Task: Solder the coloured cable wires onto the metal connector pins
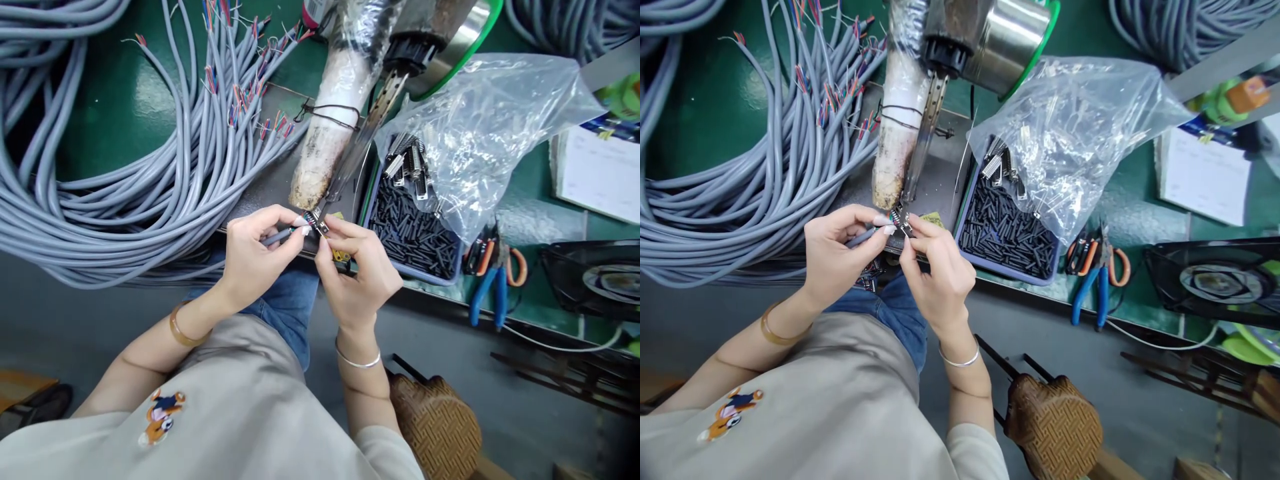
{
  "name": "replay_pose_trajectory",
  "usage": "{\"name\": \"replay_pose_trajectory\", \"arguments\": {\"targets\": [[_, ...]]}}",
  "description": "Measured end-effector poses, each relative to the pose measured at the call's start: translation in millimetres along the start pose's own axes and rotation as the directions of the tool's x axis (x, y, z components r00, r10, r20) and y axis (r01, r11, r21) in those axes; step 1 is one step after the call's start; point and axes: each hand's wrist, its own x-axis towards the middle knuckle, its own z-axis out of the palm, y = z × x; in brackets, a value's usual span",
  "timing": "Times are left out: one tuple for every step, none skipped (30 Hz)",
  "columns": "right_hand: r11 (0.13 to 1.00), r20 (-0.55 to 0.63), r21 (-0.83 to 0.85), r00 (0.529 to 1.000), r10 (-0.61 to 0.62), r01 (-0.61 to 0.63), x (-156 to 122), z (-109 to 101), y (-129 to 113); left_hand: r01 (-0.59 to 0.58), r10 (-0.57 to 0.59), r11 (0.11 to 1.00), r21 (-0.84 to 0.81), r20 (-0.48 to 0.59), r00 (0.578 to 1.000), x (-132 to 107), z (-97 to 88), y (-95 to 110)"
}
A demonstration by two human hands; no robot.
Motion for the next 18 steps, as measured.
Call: {"name": "replay_pose_trajectory", "arguments": {"targets": [[1.0, -0.003, 0.002, 1.0, 0.0, 0.0, 1.3, -0.5, -0.5, -0.017, 0.017, 1.0, 0.007, -0.002, 1.0, 0.7, -0.3, 1.3], [1.0, -0.005, 0.003, 1.0, -0.001, 0.001, 2.5, -1.1, -1.1, -0.032, 0.032, 0.999, 0.013, -0.002, 0.999, 1.4, -0.6, 2.4], [1.0, -0.006, 0.003, 1.0, -0.001, 0.001, 3.6, -1.6, -1.7, -0.044, 0.044, 0.999, 0.017, 0.001, 0.999, 2.2, -0.9, 3.2], [1.0, -0.005, 0.002, 1.0, 0.0, 0.0, 4.6, -2.1, -2.1, -0.052, 0.052, 0.998, 0.019, 0.003, 0.999, 2.8, -1.1, 3.8], [1.0, 0.0, 0.002, 1.0, 0.0, 0.0, 5.3, -2.6, -2.5, -0.058, 0.058, 0.998, 0.02, 0.004, 0.998, 3.4, -1.2, 4.3], [1.0, 0.006, 0.001, 1.0, -0.002, 0.002, 5.8, -3.0, -2.8, -0.059, 0.059, 0.998, 0.02, 0.004, 0.998, 3.8, -1.3, 4.5], [1.0, 0.012, -0.002, 1.0, -0.005, 0.005, 6.1, -3.3, -2.9, -0.059, 0.059, 0.998, 0.019, 0.003, 0.998, 4.2, -1.4, 4.6], [1.0, 0.017, -0.007, 1.0, -0.011, 0.011, 6.1, -3.5, -2.9, -0.056, 0.056, 0.998, 0.019, 0.001, 0.998, 4.4, -1.6, 4.7], [1.0, 0.019, -0.015, 1.0, -0.018, 0.019, 5.8, -3.7, -2.8, -0.05, 0.05, 0.999, 0.02, -0.001, 0.999, 4.4, -1.8, 4.8], [0.999, 0.02, -0.023, 0.999, -0.027, 0.027, 5.1, -4.0, -2.6, -0.042, 0.042, 0.999, 0.022, 0.0, 0.999, 4.1, -2.1, 4.7], [0.999, 0.023, -0.03, 0.999, -0.034, 0.035, 4.1, -4.4, -2.3, -0.032, 0.032, 0.999, 0.026, 0.006, 0.999, 3.7, -2.5, 4.6], [0.999, 0.029, -0.035, 0.999, -0.039, 0.04, 2.8, -4.9, -1.9, -0.02, 0.02, 0.999, 0.03, 0.016, 1.0, 3.0, -2.9, 4.2], [0.998, 0.038, -0.036, 0.998, -0.043, 0.044, 1.3, -5.6, -1.5, -0.011, 0.01, 0.999, 0.031, 0.03, 0.999, 1.9, -3.2, 3.6], [0.998, 0.049, -0.034, 0.998, -0.045, 0.047, -0.5, -6.4, -1.1, -0.004, 0.002, 1.0, 0.03, 0.046, 0.999, 0.7, -3.4, 2.8], [0.998, 0.062, -0.032, 0.997, -0.046, 0.049, -2.2, -7.4, -0.7, -0.001, 0.0, 1.0, 0.026, 0.061, 0.998, -0.8, -3.4, 1.7], [0.998, 0.075, -0.031, 0.996, -0.048, 0.05, -3.8, -8.5, -0.4, -0.002, 0.001, 1.0, 0.021, 0.073, 0.997, -2.3, -3.3, 0.5], [0.998, 0.085, -0.032, 0.995, -0.049, 0.052, -5.1, -9.8, -0.3, -0.006, 0.005, 1.0, 0.019, 0.081, 0.997, -3.9, -3.0, -0.7], [0.998, 0.092, -0.035, 0.995, -0.049, 0.053, -6.1, -11.1, -0.5, -0.011, 0.009, 1.0, 0.019, 0.086, 0.996, -5.3, -2.6, -1.7]]}}
